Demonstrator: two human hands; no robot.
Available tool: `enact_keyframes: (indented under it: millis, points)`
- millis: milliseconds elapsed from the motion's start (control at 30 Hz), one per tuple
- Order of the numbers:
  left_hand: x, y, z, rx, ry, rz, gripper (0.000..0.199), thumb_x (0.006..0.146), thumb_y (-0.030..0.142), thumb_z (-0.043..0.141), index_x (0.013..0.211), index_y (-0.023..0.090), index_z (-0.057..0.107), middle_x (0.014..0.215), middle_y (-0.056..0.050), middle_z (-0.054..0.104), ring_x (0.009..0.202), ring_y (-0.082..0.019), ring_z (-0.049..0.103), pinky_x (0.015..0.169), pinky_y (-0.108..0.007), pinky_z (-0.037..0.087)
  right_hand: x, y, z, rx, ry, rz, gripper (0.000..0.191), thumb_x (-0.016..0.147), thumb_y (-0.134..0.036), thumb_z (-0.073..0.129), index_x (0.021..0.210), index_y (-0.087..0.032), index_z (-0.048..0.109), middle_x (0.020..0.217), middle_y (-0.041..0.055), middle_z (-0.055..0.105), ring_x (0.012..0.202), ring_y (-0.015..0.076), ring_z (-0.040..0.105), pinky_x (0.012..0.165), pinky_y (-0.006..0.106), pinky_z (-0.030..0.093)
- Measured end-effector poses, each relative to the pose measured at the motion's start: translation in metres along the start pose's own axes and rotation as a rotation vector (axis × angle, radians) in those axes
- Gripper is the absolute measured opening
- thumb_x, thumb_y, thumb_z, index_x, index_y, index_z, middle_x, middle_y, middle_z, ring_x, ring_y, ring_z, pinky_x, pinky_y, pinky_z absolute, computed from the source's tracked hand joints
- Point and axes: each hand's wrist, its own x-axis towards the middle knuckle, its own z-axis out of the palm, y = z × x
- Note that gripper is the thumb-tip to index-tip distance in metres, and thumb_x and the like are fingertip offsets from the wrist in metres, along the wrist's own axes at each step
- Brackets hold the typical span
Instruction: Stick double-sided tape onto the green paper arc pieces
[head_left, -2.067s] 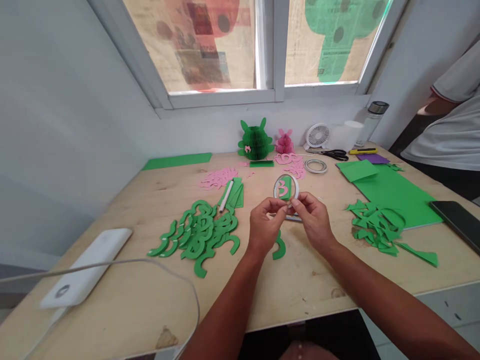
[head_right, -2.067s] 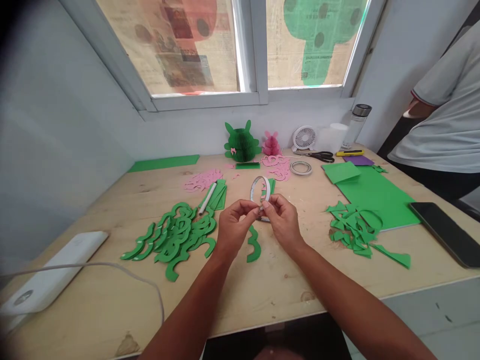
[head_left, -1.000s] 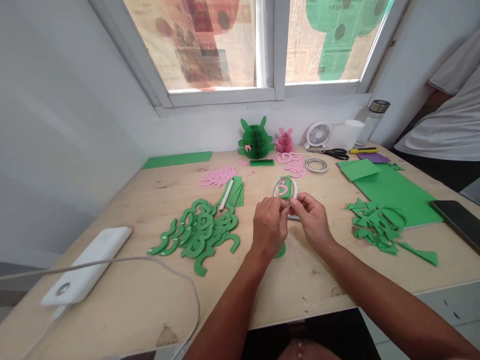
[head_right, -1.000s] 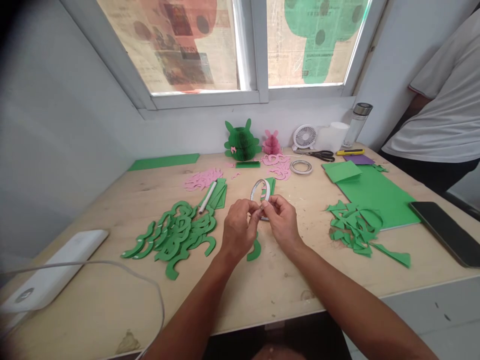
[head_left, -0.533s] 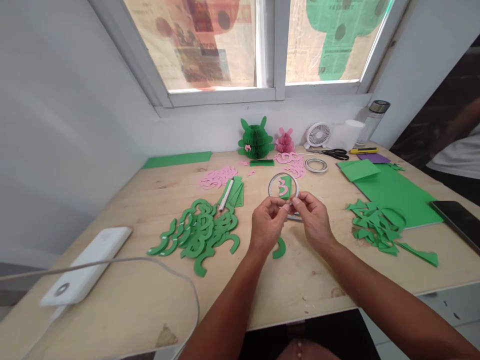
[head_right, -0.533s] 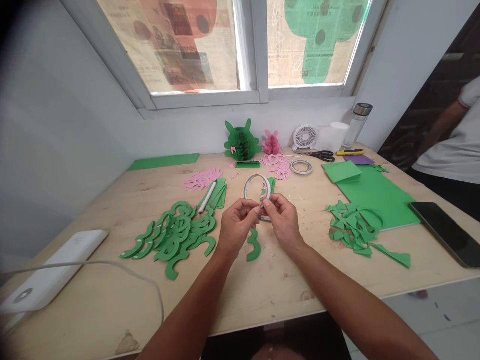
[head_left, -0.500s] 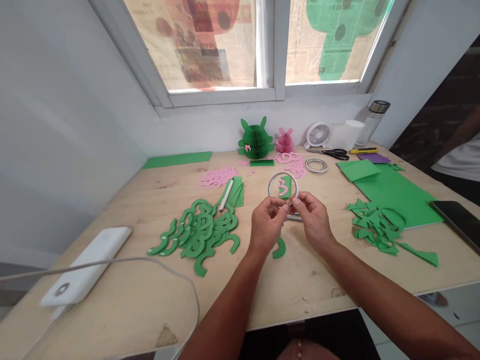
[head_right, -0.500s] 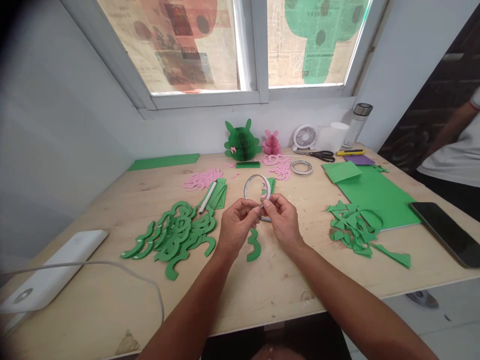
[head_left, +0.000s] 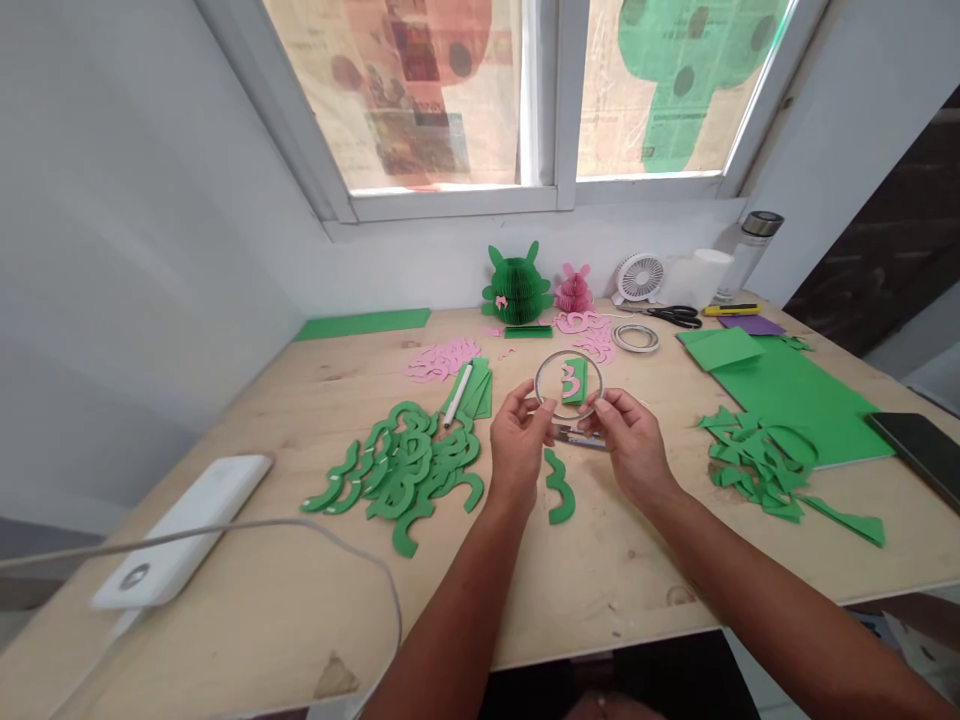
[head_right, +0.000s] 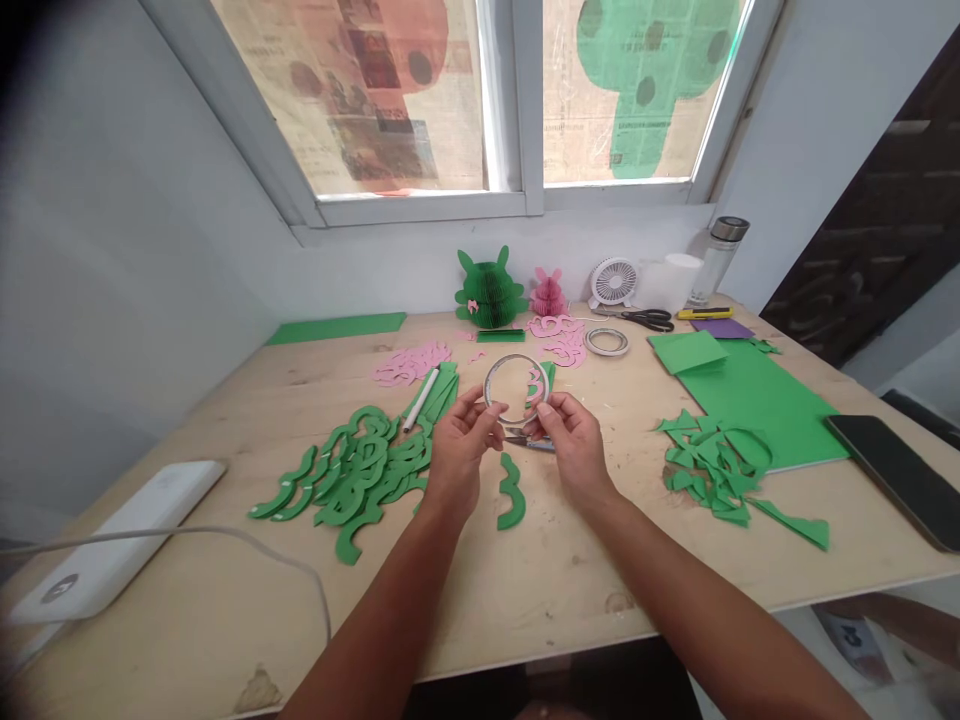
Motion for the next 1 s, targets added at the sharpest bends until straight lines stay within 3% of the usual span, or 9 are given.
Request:
enact_keyframes:
  millis: [100,400,567,733,1000]
  points:
    - [-0.002,0.000,0.001,-0.018,-0.071,-0.013,0.047,0.067,0.025,0.067,0.112,0.013,0.057,0.065,0.001,0.060,0.043,-0.006,0.047,0.044,-0.020,0.037,0.000,0.000,0.000,-0.047,0.001,0.031,0.021,0.077,-0.039,0.063,0.082,-0.019,0.061,0.074,0.0006,0.064,0.061,0.0119,0.056,0.061,0.026,0.046]
    - [0.001,0.007,-0.004,0.064,-0.054,0.028,0.037,0.061,0.016,0.060,0.097,0.014,0.067,0.051,0.006,0.052,0.040,-0.006,0.042,0.042,-0.020,0.035,0.010,-0.005,-0.008,-0.103,0.153,0.014,0.024,0.076,-0.043,0.063,0.077,-0.019,0.061,0.067,-0.0003,0.063,0.058,0.0112,0.054,0.057,0.025,0.043]
    - [0.008,0.008,-0.013,-0.139,0.076,-0.038,0.032,0.061,0.019,0.061,0.092,0.013,0.065,0.056,0.004,0.056,0.045,-0.006,0.045,0.044,-0.019,0.036,0.018,-0.007,-0.016,-0.141,0.241,-0.010,0.027,0.075,-0.046,0.062,0.074,-0.019,0.062,0.066,0.0004,0.063,0.059,0.0119,0.056,0.057,0.025,0.042]
    - [0.011,0.006,-0.020,-0.299,0.066,-0.142,0.029,0.059,0.017,0.066,0.087,0.014,0.061,0.065,0.001,0.061,0.048,-0.006,0.050,0.048,-0.020,0.040,0.019,-0.007,-0.017,-0.226,0.201,0.004,0.022,0.073,-0.038,0.062,0.081,-0.018,0.063,0.069,0.0003,0.065,0.062,0.0121,0.057,0.060,0.026,0.041]
    - [0.009,0.003,-0.018,-0.322,0.045,-0.195,0.027,0.065,0.023,0.068,0.089,0.015,0.057,0.062,0.001,0.060,0.051,-0.006,0.053,0.056,-0.020,0.044,0.023,-0.009,-0.021,-0.307,0.252,-0.034,0.017,0.072,-0.032,0.060,0.081,-0.018,0.062,0.069,0.0001,0.064,0.063,0.0129,0.057,0.060,0.027,0.042]
